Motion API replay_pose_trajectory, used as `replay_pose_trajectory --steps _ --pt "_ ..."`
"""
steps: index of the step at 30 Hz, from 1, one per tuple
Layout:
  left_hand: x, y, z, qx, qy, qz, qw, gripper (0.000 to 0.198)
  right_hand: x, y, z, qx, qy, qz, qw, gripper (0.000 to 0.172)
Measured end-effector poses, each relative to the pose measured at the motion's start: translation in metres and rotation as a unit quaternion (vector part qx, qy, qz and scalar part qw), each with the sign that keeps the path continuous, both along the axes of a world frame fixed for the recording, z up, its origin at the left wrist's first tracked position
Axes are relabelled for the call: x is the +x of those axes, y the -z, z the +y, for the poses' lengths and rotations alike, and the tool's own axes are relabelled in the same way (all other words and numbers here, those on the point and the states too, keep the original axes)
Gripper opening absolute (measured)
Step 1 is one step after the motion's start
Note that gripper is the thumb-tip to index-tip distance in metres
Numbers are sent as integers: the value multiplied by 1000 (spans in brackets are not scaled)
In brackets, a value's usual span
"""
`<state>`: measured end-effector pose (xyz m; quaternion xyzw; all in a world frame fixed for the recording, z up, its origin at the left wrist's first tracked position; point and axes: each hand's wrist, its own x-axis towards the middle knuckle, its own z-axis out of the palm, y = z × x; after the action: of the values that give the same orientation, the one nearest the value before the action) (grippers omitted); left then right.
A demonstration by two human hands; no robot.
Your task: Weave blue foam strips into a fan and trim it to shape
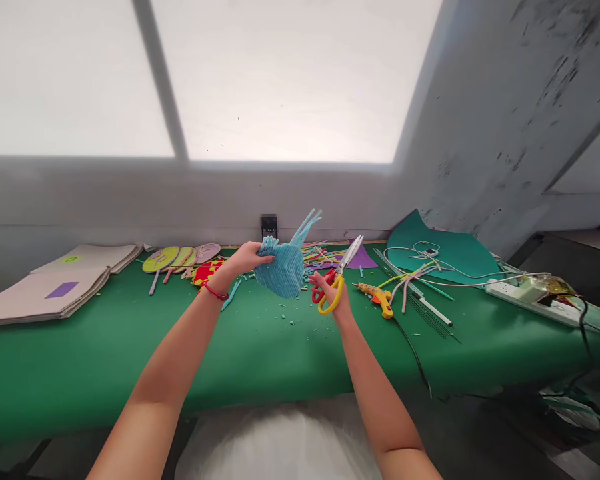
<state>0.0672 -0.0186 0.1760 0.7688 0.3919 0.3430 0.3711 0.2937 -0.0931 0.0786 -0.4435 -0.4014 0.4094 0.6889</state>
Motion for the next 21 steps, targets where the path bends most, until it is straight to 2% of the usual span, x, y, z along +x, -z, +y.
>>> replay_pose_trajectory --steps 3,7,9,11,14,16,17,19,21 --pt "6 -6 -12 6 50 48 998 35 -5 1 2 -5 6 24 1000 52" --pt "15 -6 -18 1 92 25 995 34 -8 5 4 16 -9 23 1000 52" --pt "18 -2 -17 12 79 0 997 35 -7 7 5 21 -28 35 999 52" --pt "20 6 -20 54 15 -56 997 38 -5 11 6 18 -18 59 998 52" --pt "23 29 -36 136 -142 -176 964 39 0 17 10 14 40 97 994 52" --pt "26 52 -54 115 -211 -210 948 40 3 20 13 9 74 115 991 51" --pt "29 65 -62 77 -203 -205 954 42 4 21 15 7 84 123 989 51" --pt "38 89 -75 -18 -144 -169 975 46 6 22 17 11 99 134 986 51" --pt "50 108 -80 -122 -79 -195 970 54 5 21 18 20 109 129 985 51"
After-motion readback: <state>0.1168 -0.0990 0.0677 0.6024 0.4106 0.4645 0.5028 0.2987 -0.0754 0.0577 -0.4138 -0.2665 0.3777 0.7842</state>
